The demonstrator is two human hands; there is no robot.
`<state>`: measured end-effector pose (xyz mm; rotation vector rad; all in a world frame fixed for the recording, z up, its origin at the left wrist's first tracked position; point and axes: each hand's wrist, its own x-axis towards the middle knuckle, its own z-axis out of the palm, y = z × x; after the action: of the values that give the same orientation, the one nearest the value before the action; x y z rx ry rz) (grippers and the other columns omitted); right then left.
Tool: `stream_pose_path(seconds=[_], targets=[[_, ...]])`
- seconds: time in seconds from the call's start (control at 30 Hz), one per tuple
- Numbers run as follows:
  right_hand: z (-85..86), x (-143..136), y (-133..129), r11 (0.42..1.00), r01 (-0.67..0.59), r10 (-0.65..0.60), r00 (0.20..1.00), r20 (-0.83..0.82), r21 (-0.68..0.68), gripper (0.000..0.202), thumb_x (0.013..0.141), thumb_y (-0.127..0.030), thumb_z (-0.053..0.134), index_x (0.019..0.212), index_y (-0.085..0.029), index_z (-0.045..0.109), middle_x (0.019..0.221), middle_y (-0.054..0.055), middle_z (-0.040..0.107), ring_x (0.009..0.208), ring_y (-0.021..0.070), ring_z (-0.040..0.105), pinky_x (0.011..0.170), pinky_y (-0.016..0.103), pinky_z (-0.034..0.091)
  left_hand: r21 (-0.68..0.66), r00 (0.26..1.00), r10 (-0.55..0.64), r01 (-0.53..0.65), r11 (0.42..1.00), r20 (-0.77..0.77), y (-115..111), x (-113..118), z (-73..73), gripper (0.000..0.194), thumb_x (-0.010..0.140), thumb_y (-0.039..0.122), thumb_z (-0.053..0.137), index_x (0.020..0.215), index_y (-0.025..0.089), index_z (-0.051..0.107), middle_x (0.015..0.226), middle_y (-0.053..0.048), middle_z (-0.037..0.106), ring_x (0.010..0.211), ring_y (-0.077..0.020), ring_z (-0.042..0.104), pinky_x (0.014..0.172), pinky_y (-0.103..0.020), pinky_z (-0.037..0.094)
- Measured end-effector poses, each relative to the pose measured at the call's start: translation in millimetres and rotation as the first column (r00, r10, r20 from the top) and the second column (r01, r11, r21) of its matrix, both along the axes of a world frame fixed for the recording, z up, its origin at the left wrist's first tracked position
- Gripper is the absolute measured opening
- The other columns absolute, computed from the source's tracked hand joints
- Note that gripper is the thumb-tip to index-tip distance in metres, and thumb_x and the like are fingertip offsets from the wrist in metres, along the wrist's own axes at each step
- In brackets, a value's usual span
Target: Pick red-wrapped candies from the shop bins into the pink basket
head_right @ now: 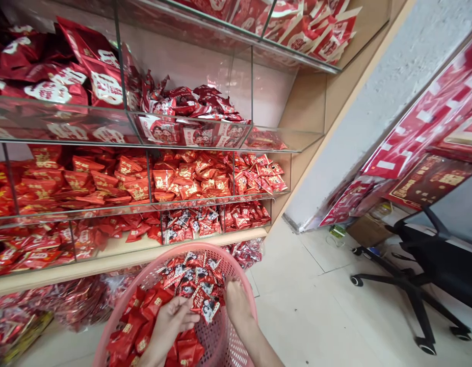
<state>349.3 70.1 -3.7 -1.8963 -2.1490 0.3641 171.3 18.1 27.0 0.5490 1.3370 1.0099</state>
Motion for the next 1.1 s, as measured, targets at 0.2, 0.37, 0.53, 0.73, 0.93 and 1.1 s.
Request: stream_pose_path(seconds=[0.2, 0.37, 0.53, 0.73, 0.93, 1.1], targets=[[9.7, -3.3, 10.7, 0.987, -0.094, 0.132, 0.938, 0.322, -0.13, 0.034, 0.078, 0.004, 0.034, 0.091, -0.012, 0.061, 0.091, 0.012, 0.065, 0.086, 0.0219, 0.06, 0.073, 0.029, 0.04, 0.024, 0.995, -0.062, 0.064, 0.998, -0.073, 5.5, 17.5, -9.7, 0.044, 0.06, 0.057, 0.065, 0.066, 0.016, 0.05, 0.055, -0.001, 0.062, 0.054, -0.0165, 0.065, 0.047, -0.02, 0.047], [19.5, -5.1, 15.2, 0.987, -0.103, 0.137, 0.937, 0.322, -0.12, 0.031, 0.079, 0.002, 0.038, 0.088, -0.017, 0.061, 0.09, 0.01, 0.065, 0.087, 0.0216, 0.059, 0.074, 0.028, 0.04, 0.009, 0.988, -0.11, 0.112, 0.994, -0.109, 17.8, 37.8, -11.5, 0.041, 0.062, 0.055, 0.063, 0.064, 0.018, 0.044, 0.052, -0.001, 0.062, 0.049, -0.0176, 0.064, 0.041, -0.021, 0.045], [26.0, -4.1, 20.3, 0.987, -0.106, 0.139, 0.935, 0.327, -0.118, 0.032, 0.08, 0.001, 0.037, 0.088, -0.016, 0.062, 0.09, 0.01, 0.066, 0.085, 0.0212, 0.061, 0.072, 0.028, 0.04, 0.011, 0.981, -0.131, 0.134, 0.991, -0.141, 32.6, 57.6, -11.4, 0.033, 0.073, 0.047, 0.056, 0.065, 0.021, 0.038, 0.047, 0.0, 0.06, 0.044, -0.0175, 0.061, 0.035, -0.02, 0.039], [34.5, -4.3, 20.3, 0.993, -0.081, 0.105, 0.936, 0.335, -0.087, 0.028, 0.083, -0.003, 0.038, 0.092, -0.015, 0.06, 0.084, 0.01, 0.068, 0.077, 0.02, 0.064, 0.064, 0.026, 0.041, 0.0, 0.976, -0.134, 0.136, 0.991, -0.172, 44.6, 62.6, -12.6, 0.027, 0.078, 0.038, 0.052, 0.065, 0.02, 0.037, 0.043, 0.0, 0.058, 0.043, -0.0183, 0.061, 0.035, -0.021, 0.04], [53.3, -9.4, 14.8, 0.997, -0.06, 0.07, 0.94, 0.333, -0.04, 0.029, 0.08, -0.002, 0.038, 0.093, -0.014, 0.061, 0.082, 0.013, 0.069, 0.074, 0.0229, 0.066, 0.06, 0.028, 0.041, 0.011, 0.975, -0.118, 0.122, 0.992, -0.186, 49.5, 65.3, -9.1, 0.02, 0.082, 0.027, 0.047, 0.066, 0.021, 0.035, 0.041, 0.002, 0.055, 0.041, -0.0178, 0.061, 0.034, -0.02, 0.04], [55.0, -7.6, 12.2, 0.999, -0.033, 0.039, 0.953, 0.3, -0.023, 0.025, 0.082, -0.005, 0.04, 0.091, -0.015, 0.06, 0.081, 0.012, 0.068, 0.071, 0.0231, 0.066, 0.057, 0.028, 0.04, 0.014, 0.978, -0.114, 0.119, 0.993, -0.175, 58.1, 69.8, -5.0, 0.017, 0.081, 0.023, 0.046, 0.067, 0.021, 0.036, 0.038, 0.002, 0.054, 0.04, -0.0189, 0.061, 0.032, -0.02, 0.039]])
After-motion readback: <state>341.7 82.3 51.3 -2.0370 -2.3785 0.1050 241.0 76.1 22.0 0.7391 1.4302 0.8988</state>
